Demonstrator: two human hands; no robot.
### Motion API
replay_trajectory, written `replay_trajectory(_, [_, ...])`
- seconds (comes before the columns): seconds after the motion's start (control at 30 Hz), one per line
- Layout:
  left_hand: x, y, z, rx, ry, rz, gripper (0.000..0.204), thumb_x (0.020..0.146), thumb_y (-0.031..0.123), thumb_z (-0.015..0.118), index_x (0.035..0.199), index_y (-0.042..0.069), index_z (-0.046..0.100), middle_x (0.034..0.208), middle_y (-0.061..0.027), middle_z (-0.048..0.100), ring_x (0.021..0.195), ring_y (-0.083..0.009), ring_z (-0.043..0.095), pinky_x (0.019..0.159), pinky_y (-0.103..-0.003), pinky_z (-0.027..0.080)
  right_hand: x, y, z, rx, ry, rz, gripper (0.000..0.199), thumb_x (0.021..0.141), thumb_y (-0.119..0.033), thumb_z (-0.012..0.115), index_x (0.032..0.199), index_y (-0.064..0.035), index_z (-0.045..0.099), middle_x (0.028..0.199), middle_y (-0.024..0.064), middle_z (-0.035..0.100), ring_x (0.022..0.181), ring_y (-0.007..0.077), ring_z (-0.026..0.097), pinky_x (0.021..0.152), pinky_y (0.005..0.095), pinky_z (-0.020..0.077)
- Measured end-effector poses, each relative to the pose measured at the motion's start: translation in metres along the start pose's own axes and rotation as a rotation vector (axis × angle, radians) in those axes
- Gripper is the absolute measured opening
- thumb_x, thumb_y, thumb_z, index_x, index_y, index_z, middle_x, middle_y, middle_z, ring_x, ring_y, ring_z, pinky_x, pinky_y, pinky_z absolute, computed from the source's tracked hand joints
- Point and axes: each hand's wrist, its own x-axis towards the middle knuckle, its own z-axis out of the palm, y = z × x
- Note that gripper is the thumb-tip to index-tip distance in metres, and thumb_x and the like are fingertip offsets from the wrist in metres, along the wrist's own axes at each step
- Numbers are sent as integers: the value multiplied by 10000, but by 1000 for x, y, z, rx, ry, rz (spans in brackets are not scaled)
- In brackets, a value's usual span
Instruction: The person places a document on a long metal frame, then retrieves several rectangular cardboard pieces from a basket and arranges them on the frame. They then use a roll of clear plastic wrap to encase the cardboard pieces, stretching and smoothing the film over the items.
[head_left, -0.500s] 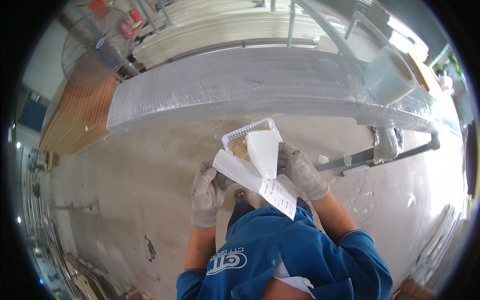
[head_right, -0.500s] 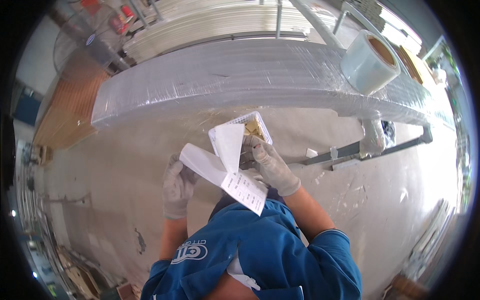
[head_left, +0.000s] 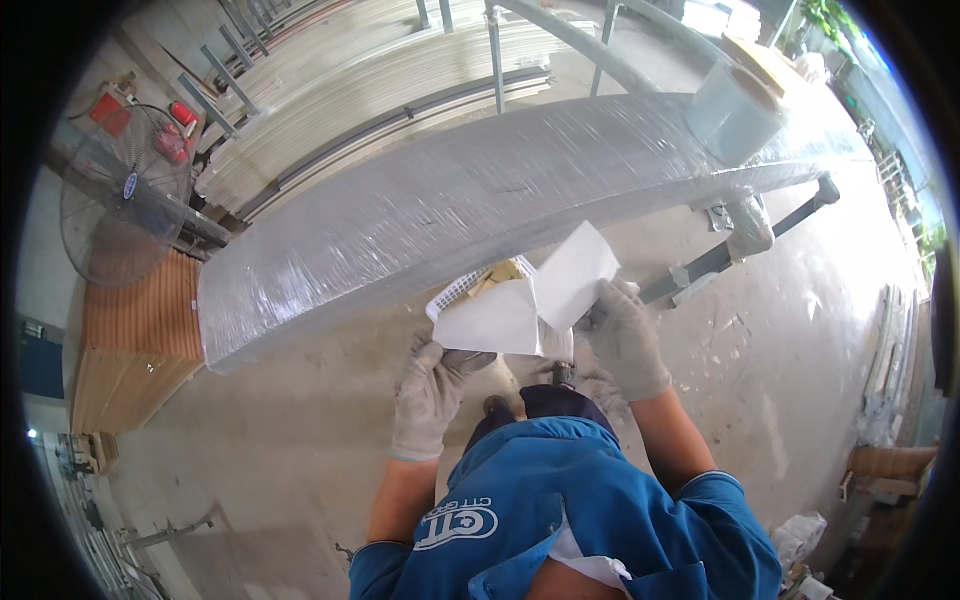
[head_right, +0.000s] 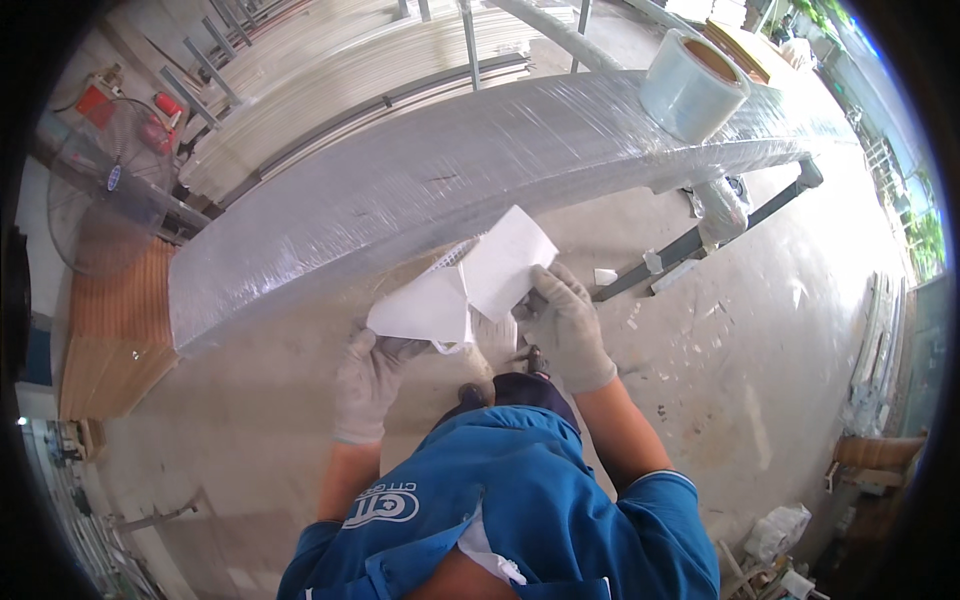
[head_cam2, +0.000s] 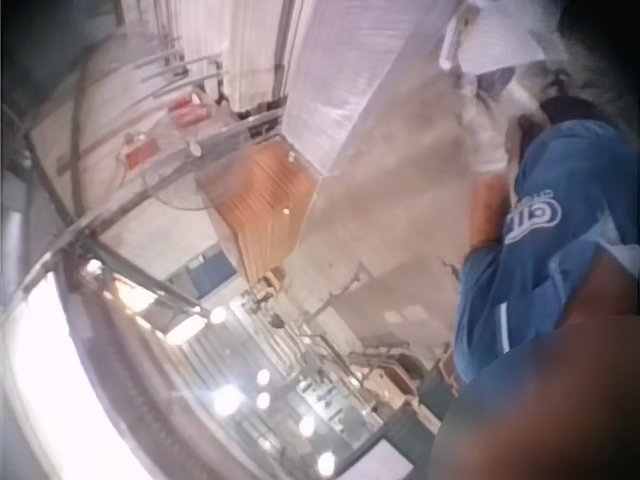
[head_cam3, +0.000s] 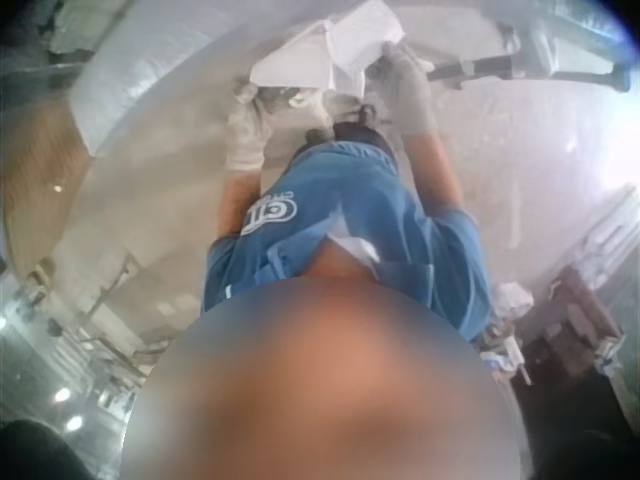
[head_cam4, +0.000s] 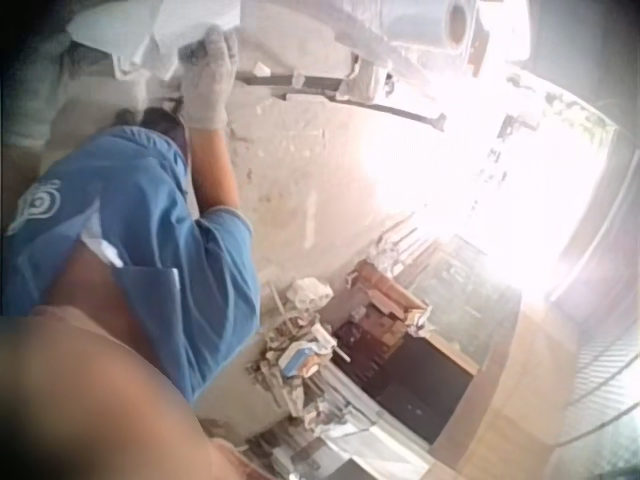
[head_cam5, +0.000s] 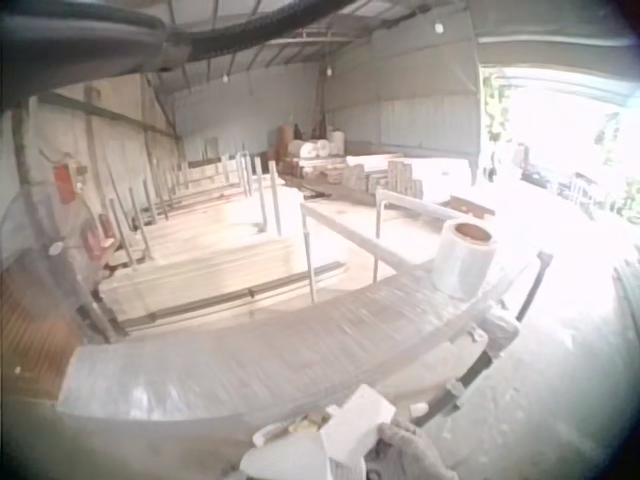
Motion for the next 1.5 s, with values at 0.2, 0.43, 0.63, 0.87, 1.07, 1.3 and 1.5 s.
replay_trajectory(0.2, [-1,0,1,-126,32,-53,346,991,155,552,1304,6,554,1366,-208,579,1275,-358,573,1070,-513,508,1,1,10,34,-142,-69,215,1010,-121,568,1193,-17,609,1125,117,672,1045,236,673,946,410,549])
replay_trajectory(0.43, [-7,6,-25,-311,109,-24,312,1000,118,518,1287,1,559,1347,-204,600,1249,-349,599,1059,-525,516,6,17,13,13,-61,-97,345,1030,-219,533,1314,-23,537,1210,90,655,1136,234,635,962,418,517])
replay_trajectory(0.63, [-23,38,-53,-248,176,131,282,1025,136,508,1261,-9,563,1316,-206,617,1242,-332,606,1031,-521,536,3,-23,20,-93,56,-542,156,975,-119,641,1116,-54,652,1051,70,694,925,189,670,816,348,547])
replay_trajectory(0.87, [-43,47,-62,-151,225,162,240,1028,139,508,1208,1,586,1309,-194,625,1211,-335,628,1020,-531,541,28,-83,110,-1120,260,-1740,111,962,-97,653,1062,-52,669,1042,83,721,974,214,691,855,320,557])
replay_trajectory(1.07, [-56,46,-66,-150,269,161,204,1029,131,499,1177,25,591,1257,-184,656,1179,-323,648,995,-499,563,64,-38,158,-1930,-295,-1802,83,871,-150,692,880,-87,640,989,87,708,948,255,703,797,355,575])
replay_trajectory(1.3, [-65,46,-77,-178,273,209,199,1038,139,484,1164,25,588,1199,-168,675,1138,-302,668,958,-477,585,67,-20,144,-1832,-522,-1281,131,837,-157,733,913,-73,668,1001,75,717,839,260,708,689,354,572])
replay_trajectory(1.5, [-62,49,-73,-118,285,187,203,1039,138,480,1163,19,588,1204,-177,672,1141,-311,667,963,-488,582,67,-28,145,-1816,-628,-1181,188,835,-203,721,980,-82,708,974,65,722,826,245,712,678,355,586])
